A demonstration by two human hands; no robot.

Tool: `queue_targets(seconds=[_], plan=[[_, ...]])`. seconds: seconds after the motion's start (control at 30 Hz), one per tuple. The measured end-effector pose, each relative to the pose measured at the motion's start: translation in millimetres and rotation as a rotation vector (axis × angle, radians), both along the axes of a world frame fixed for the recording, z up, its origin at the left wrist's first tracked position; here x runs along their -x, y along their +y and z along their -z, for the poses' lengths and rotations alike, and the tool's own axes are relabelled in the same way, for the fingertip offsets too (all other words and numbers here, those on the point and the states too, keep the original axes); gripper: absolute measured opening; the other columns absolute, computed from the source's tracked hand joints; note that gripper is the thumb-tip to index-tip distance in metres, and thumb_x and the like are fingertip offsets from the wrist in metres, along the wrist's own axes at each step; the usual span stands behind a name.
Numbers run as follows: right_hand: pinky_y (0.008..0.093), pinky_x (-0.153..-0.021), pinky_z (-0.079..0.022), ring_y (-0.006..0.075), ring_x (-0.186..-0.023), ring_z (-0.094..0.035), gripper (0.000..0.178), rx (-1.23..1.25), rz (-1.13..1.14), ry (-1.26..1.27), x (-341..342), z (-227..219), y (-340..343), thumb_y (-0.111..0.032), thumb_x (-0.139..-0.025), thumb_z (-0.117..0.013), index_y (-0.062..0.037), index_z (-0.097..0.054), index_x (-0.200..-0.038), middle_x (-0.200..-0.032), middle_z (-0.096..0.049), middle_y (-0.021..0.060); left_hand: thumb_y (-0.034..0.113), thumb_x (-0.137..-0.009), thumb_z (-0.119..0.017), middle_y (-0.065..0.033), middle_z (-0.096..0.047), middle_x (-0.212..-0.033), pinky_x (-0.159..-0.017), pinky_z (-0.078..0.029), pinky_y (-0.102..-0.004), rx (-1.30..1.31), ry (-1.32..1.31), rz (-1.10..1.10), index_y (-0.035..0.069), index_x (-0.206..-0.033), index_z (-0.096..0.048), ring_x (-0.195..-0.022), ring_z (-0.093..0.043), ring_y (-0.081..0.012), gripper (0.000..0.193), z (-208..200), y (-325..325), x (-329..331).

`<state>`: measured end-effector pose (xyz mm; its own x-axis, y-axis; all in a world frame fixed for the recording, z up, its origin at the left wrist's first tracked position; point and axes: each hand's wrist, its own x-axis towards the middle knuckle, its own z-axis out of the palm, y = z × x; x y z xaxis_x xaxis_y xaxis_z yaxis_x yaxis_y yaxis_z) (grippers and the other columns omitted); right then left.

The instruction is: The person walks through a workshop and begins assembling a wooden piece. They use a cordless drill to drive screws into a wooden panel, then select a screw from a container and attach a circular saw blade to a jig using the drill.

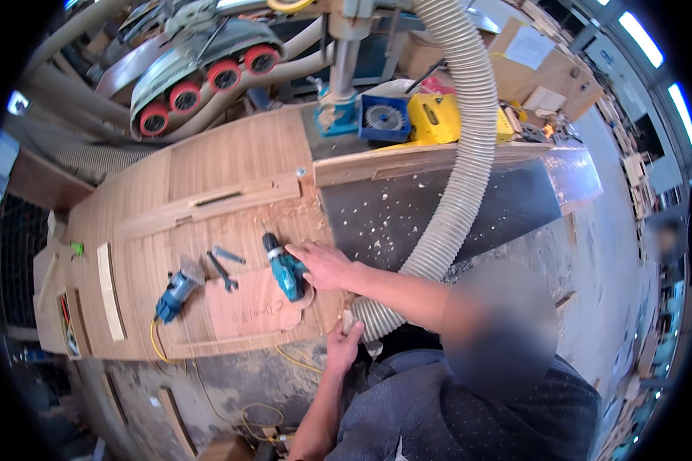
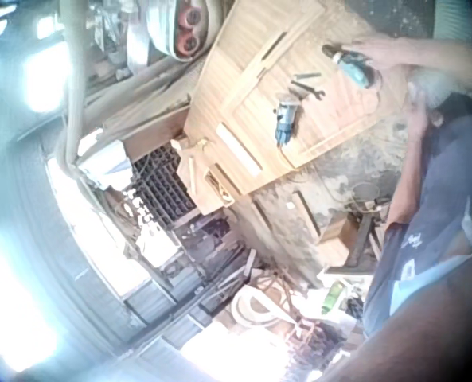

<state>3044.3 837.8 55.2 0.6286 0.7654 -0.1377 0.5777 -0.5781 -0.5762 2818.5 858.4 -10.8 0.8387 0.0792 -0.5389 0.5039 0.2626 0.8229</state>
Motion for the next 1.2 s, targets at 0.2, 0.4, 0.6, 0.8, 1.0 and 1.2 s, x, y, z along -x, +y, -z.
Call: queue_targets(seconds=[0.2,0.4,0.6,0.8,1.0,1.2], plan=[[0.0500,-0.115,-0.037,0.0394,-0.133,-0.048,0.080,-0.163,0.553,-0.524,-22,-112,-152,-0.026,-0.074,-0.087,-0.0024,-0.051,-0.142,-0.140,-0.053,0.0203,0.018,-0.099,-0.069,0.0000,-0.070,-0.098,-0.074,-0.051,-0.0254,0.152,-0.011,-0.088,0.000,-0.117,-0.069,-0.083,-0.062,-0.0077,0.026,-76,20,-2],[0.0484,-0.120,-0.035,0.0351,-0.142,-0.045,0.091,-1.030,1.309,0.300,-23,-27,-343,-0.054,-0.087,-0.077,-0.0058,-0.039,-0.155,-0.155,-0.046,0.0170,0.016,-0.097,-0.071,0.0000,-0.071,-0.096,-0.073,-0.051,-0.0265,0.221,-0.124,-0.030,0.001,-0.112,-0.071,-0.081,-0.062,-0.0077,0.022,-120,31,-12],[0.0523,-0.111,-0.047,0.0316,-0.130,-0.058,0.100,-1.556,0.985,1.198,-20,-25,-323,-0.085,-0.080,-0.060,-0.0096,-0.055,-0.145,-0.140,-0.063,0.0125,0.022,-0.087,-0.083,-0.0080,-0.073,-0.105,-0.087,-0.057,-0.0359,0.215,-0.170,-0.167,-0.001,-0.110,-0.070,-0.094,-0.070,-0.0188,0.036,-174,35,-43],[0.0523,-0.111,-0.049,0.0353,-0.130,-0.059,0.104,-1.573,0.781,0.627,-67,-115,-416,-0.080,-0.086,-0.060,-0.0042,-0.041,-0.155,-0.148,-0.056,0.0171,0.031,-0.084,-0.087,-0.0178,-0.070,-0.123,-0.100,-0.058,-0.0463,0.372,-0.204,-0.155,-0.006,-0.130,-0.061,-0.109,-0.071,-0.0293,0.064,-203,-25,-104],[0.0499,-0.112,-0.048,0.0339,-0.138,-0.052,0.110,-1.728,0.394,0.573,-205,-253,-479,-0.083,-0.090,-0.048,-0.0015,-0.026,-0.161,-0.155,-0.048,0.0173,0.031,-0.099,-0.070,-0.0156,-0.065,-0.133,-0.104,-0.054,-0.0479,0.556,-0.323,-0.084,-0.002,-0.134,-0.057,-0.119,-0.066,-0.0290,0.050,-271,-197,-251],[0.0507,-0.108,-0.052,0.0338,-0.128,-0.061,0.091,-1.745,0.558,0.666,-252,-227,-440,-0.060,-0.094,-0.067,-0.0051,-0.032,-0.157,-0.149,-0.052,0.0205,0.036,-0.107,-0.058,-0.0125,-0.067,-0.129,-0.098,-0.057,-0.0392,0.738,-0.432,-0.151,-0.003,-0.138,-0.054,-0.112,-0.069,-0.0211,0.050,-321,-284,-394]])
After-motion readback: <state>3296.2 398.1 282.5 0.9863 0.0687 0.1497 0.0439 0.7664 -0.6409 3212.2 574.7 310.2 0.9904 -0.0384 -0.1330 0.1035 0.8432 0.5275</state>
